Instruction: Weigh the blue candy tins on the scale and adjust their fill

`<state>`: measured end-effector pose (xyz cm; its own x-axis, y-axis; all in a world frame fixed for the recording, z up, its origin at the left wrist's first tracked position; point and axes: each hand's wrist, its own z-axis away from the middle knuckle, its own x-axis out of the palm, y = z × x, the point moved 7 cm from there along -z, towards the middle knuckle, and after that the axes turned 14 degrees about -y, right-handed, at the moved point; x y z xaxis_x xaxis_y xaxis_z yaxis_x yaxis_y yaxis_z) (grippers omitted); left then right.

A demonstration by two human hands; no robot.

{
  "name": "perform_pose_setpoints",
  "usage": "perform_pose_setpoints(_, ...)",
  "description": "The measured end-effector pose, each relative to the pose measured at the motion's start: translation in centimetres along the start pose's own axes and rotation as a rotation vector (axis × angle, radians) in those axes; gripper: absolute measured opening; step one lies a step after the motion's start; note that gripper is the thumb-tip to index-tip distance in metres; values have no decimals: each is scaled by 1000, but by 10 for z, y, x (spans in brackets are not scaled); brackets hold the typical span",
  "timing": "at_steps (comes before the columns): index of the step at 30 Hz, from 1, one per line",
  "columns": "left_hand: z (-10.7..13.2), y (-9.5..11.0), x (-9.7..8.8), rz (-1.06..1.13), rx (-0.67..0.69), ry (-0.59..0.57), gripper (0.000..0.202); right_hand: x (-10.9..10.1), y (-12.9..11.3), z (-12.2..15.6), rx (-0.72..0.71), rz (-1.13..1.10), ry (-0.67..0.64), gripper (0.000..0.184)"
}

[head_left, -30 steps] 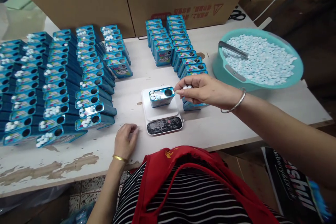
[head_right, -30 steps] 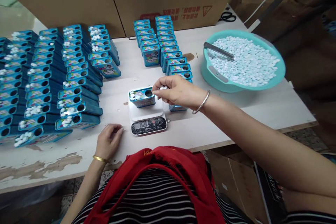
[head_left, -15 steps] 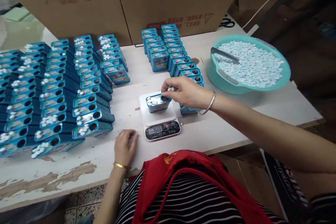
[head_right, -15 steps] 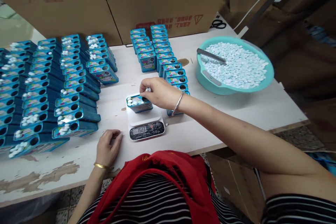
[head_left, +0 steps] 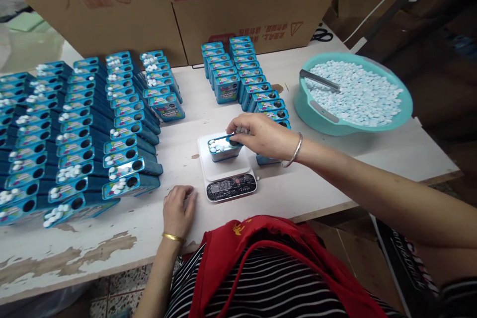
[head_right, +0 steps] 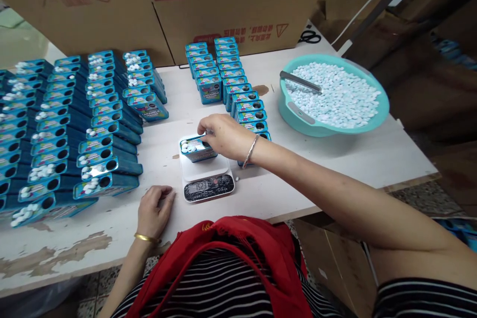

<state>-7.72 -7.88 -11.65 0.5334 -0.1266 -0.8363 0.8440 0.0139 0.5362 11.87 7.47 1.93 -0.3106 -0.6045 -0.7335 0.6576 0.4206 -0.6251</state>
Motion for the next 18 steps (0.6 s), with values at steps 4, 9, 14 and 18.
perform_pose_setpoints(4,0,2,0,-26,-8,0,16,0,4,3,-29,-53,33,19)
perform_pose_setpoints(9,0,3,3,-30,-5,-1,16,-3,10,12,-60,-150,89,18)
perform_pose_setpoints(14,0,1,4,-44,0,14,15,-4,15,18,-75,-227,109,15)
perform_pose_setpoints(18,0,1,4,-55,10,23,15,-2,11,15,-95,-246,125,17)
